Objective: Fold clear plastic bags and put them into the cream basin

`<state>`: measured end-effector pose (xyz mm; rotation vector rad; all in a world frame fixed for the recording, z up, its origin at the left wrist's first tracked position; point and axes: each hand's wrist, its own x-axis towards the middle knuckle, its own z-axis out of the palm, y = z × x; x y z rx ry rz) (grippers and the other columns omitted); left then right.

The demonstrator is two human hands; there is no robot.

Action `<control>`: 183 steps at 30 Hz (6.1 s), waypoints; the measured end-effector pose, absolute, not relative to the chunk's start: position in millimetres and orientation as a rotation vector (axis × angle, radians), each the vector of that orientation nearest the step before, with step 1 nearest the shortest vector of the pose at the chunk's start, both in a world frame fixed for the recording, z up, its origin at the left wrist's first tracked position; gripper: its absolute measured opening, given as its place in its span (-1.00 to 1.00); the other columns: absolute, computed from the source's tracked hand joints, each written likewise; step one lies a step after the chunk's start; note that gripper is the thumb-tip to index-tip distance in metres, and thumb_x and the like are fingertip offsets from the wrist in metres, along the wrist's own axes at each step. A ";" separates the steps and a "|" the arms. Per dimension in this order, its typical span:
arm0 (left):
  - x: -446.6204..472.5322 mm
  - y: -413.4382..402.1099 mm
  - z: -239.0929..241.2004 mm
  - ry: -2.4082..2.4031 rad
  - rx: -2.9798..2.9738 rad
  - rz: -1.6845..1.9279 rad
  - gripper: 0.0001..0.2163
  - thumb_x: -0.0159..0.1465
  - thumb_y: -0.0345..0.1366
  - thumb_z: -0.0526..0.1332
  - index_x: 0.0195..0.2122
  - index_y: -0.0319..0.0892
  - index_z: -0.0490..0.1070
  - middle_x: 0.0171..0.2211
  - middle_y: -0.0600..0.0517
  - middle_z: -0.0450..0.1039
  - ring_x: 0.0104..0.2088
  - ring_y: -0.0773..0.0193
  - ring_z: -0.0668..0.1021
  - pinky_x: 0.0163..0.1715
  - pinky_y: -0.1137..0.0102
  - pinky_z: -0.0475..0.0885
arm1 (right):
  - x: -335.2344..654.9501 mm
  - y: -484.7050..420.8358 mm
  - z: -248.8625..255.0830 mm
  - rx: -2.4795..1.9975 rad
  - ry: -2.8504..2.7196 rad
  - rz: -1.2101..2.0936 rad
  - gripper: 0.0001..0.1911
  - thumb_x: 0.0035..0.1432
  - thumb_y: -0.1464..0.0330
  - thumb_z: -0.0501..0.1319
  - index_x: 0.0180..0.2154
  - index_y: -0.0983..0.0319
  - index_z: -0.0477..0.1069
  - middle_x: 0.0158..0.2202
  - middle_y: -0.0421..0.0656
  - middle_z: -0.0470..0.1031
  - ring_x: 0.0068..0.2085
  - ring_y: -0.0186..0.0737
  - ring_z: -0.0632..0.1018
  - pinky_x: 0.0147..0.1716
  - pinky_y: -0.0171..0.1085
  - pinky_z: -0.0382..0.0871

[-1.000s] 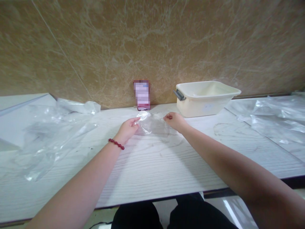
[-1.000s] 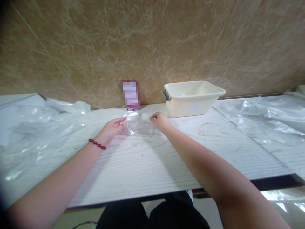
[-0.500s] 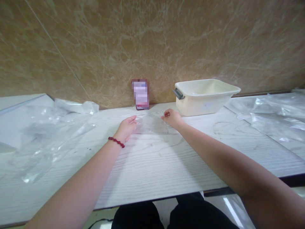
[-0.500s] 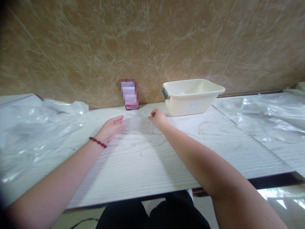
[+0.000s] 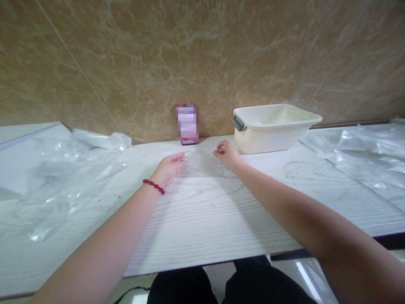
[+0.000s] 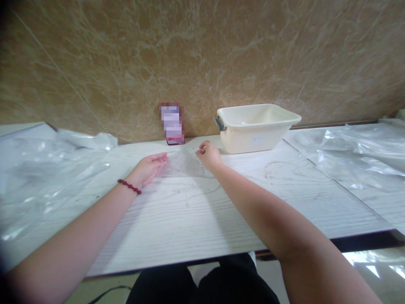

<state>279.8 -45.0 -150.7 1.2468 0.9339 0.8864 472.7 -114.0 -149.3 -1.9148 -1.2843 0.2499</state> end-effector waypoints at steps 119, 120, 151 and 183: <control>285.4 4.7 -155.9 0.941 1.327 1.021 -0.95 0.03 -0.39 0.17 -0.48 -0.26 0.33 -0.53 0.03 0.39 -0.48 0.39 0.44 -0.42 0.48 0.29 | 464.8 -135.1 -150.1 -1.856 -2.058 -0.009 -0.66 0.04 0.22 0.06 -0.17 0.26 0.32 -0.15 -0.06 0.36 -0.06 -0.21 0.30 -0.07 -0.21 0.05; 285.7 3.5 -154.2 0.940 1.300 1.033 -0.96 0.06 -0.40 0.14 -0.50 -0.26 0.31 -0.55 0.04 0.39 -0.49 0.41 0.44 -0.42 0.48 0.29 | 464.8 -135.1 -150.1 -1.855 -2.058 -0.009 -0.66 0.04 0.23 0.06 -0.17 0.27 0.32 -0.15 -0.06 0.36 -0.06 -0.20 0.30 -0.07 -0.21 0.05; 267.0 7.0 -150.2 0.808 1.151 0.976 -0.83 -0.03 -0.59 0.16 -0.40 -0.28 0.26 -0.54 0.04 0.38 -0.49 0.42 0.47 -0.38 0.49 0.33 | 466.1 -134.4 -150.6 -1.847 -2.062 -0.012 -0.66 0.02 0.24 0.07 -0.18 0.28 0.33 -0.15 -0.06 0.37 -0.08 -0.21 0.32 -0.07 -0.22 0.06; 255.6 9.2 -151.0 0.863 1.465 0.932 -0.72 -0.06 -0.47 0.23 -0.30 -0.24 0.25 -0.56 0.11 0.37 -0.56 0.46 0.42 -0.46 0.49 0.32 | 465.9 -133.5 -151.0 -1.840 -2.081 -0.025 -0.66 0.03 0.23 0.06 -0.18 0.28 0.33 -0.15 -0.05 0.37 -0.06 -0.19 0.31 -0.08 -0.21 0.07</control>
